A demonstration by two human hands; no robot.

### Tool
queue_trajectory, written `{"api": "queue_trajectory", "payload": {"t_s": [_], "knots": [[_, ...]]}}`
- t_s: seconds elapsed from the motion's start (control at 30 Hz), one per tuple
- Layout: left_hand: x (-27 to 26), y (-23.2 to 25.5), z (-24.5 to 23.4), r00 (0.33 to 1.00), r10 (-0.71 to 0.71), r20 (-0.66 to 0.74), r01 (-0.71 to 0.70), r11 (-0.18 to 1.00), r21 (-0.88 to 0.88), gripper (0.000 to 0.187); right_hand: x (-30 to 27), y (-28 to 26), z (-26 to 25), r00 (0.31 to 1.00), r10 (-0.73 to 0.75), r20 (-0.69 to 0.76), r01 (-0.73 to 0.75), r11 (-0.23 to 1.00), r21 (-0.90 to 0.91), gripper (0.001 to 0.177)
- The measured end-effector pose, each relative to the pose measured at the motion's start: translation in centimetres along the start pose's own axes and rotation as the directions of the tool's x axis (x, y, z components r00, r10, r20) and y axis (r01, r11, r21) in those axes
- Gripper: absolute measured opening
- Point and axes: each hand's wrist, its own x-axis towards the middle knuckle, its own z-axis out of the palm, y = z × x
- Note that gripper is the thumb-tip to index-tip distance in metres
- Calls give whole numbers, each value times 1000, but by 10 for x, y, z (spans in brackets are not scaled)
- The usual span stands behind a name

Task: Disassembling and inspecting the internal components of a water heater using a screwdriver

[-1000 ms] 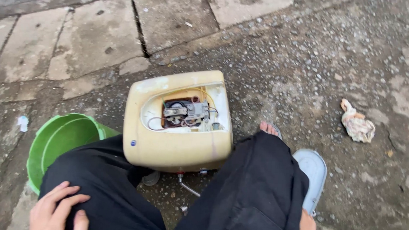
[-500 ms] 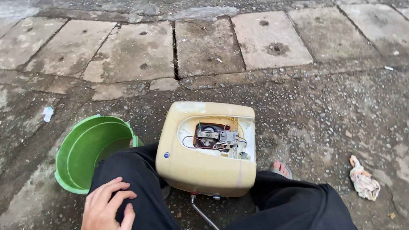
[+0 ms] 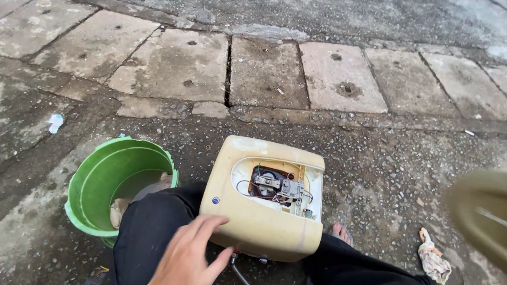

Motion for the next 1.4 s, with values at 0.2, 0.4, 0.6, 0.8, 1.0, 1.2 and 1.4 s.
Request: {"api": "queue_trajectory", "payload": {"t_s": [0.2,0.4,0.6,0.8,1.0,1.2,1.4], "knots": [[112,19,11,991,-126,-45,62,731,-679,34,-82,-199,89,996,56,75,-69,980,184,55],[167,-22,46,933,-348,88,327,724,-607,43,-51,-188,224,951,124,284,-222,912,345,64],[182,-34,53,792,-536,293,609,729,-313,46,39,-126,263,922,136,362,-261,909,325,64],[177,-78,128,827,-496,265,514,858,-1,76,28,-132,284,930,83,357,-146,977,152,69],[173,-90,156,935,-346,77,316,912,261,68,55,-96,296,965,68,252,-3,968,-251,79],[169,-74,167,946,-309,94,243,873,422,65,90,-60,301,976,-10,217,151,751,-643,80],[172,-70,152,927,-373,48,321,851,416,66,102,-50,312,974,-87,211,199,778,-596,77]]}}
